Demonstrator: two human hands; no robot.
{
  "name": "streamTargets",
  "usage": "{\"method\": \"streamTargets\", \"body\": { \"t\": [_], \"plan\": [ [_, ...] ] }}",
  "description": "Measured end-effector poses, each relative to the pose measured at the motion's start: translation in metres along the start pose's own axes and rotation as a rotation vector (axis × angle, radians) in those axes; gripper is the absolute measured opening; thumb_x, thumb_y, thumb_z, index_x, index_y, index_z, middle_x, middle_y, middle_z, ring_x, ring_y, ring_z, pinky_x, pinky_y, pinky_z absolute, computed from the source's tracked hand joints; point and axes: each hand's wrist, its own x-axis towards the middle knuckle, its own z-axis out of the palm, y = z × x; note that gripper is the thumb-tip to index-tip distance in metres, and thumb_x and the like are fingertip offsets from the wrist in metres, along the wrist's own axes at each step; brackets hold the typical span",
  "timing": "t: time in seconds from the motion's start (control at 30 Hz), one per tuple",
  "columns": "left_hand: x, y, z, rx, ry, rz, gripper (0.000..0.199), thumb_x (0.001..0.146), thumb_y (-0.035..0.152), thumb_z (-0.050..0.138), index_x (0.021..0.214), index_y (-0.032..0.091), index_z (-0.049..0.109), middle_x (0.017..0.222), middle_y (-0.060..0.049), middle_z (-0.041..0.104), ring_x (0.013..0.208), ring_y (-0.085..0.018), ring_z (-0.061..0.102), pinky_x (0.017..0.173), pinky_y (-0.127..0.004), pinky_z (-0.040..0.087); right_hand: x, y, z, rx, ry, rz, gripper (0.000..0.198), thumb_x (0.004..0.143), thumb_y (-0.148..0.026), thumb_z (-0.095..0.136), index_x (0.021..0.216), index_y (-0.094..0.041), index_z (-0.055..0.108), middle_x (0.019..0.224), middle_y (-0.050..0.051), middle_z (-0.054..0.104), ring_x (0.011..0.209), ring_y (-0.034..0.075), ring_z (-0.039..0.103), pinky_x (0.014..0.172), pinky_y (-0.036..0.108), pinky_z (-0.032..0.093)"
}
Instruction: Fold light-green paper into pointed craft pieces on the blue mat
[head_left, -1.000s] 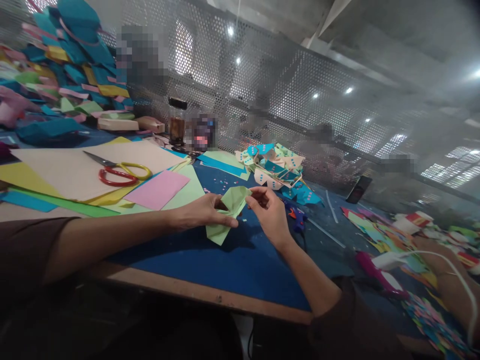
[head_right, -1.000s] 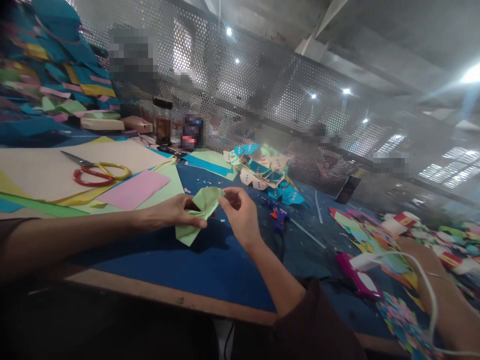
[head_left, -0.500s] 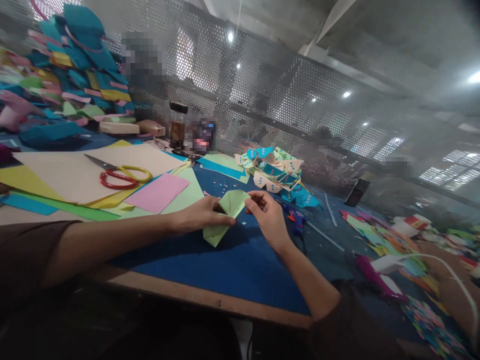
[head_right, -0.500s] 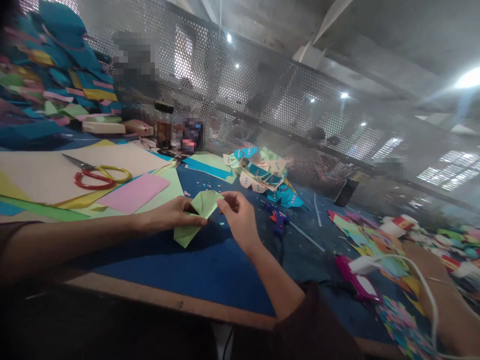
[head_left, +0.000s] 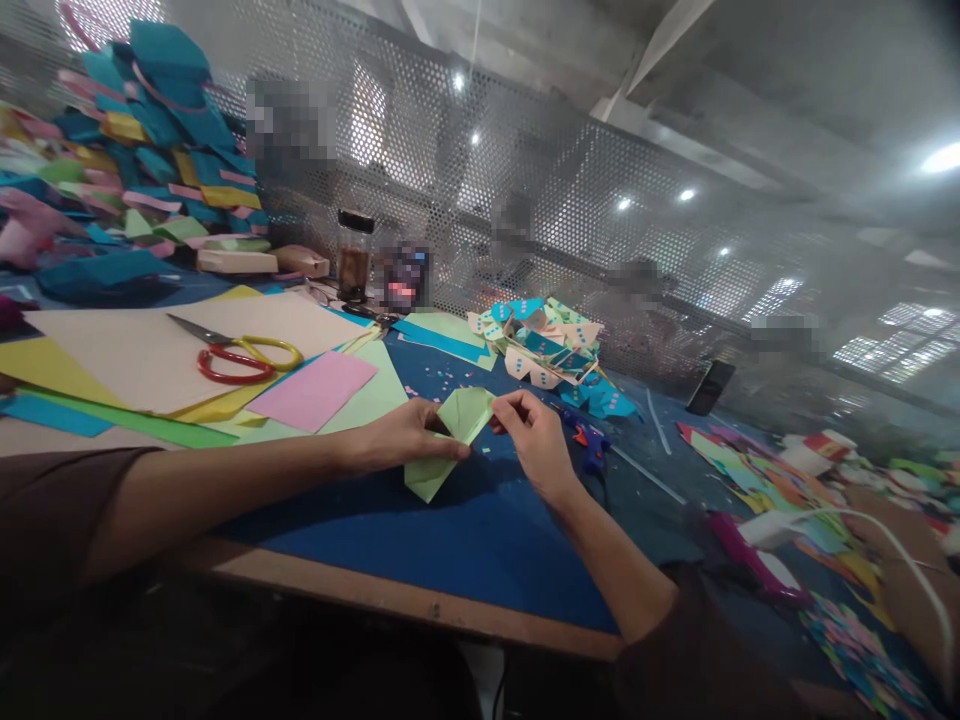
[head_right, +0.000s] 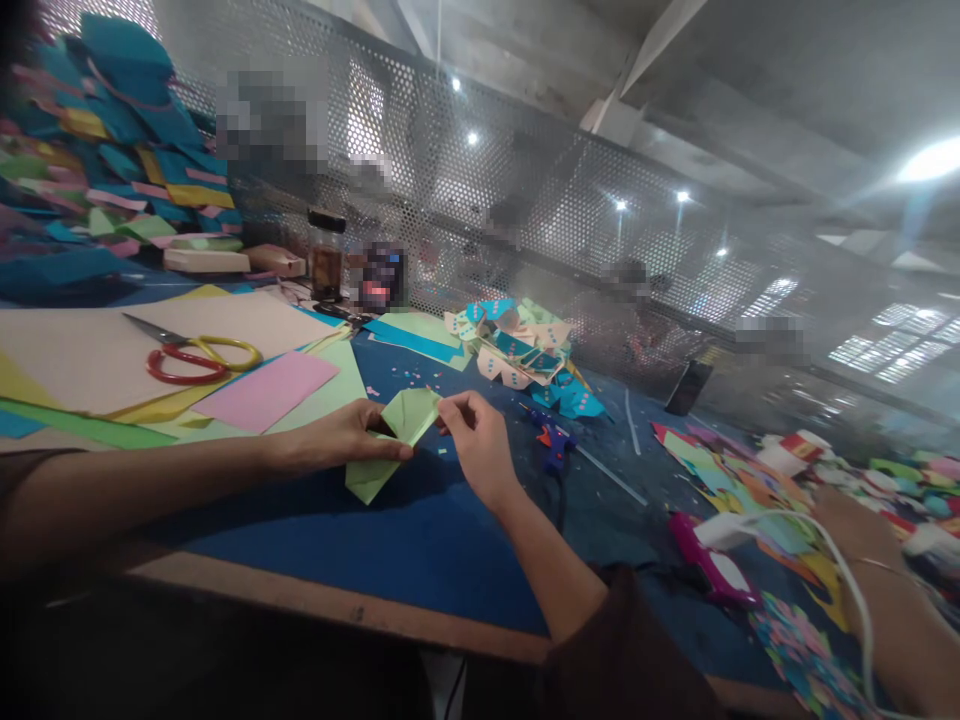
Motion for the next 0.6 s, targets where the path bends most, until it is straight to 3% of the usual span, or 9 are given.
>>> {"method": "streamTargets", "body": {
  "t": [0.6],
  "plan": [
    [-0.0027,0.0038,0.003,0.012,-0.021,0.002,0.036,0.066,0.045,0.078,0.073,0.014,0.061,0.064,0.002,0.059,0.054,-0.012,0.05,0.05,-0.022,0.036,-0.0026,-0.0057,-0.0008,-0.085,-0.009,-0.025,0.026,0.089,-0.041,0.058,0.075,-0.02,0.06,0.065,-0.002,0.058,0.064,0.015,0.056,0.063,0.027,0.044]
  ]
}}
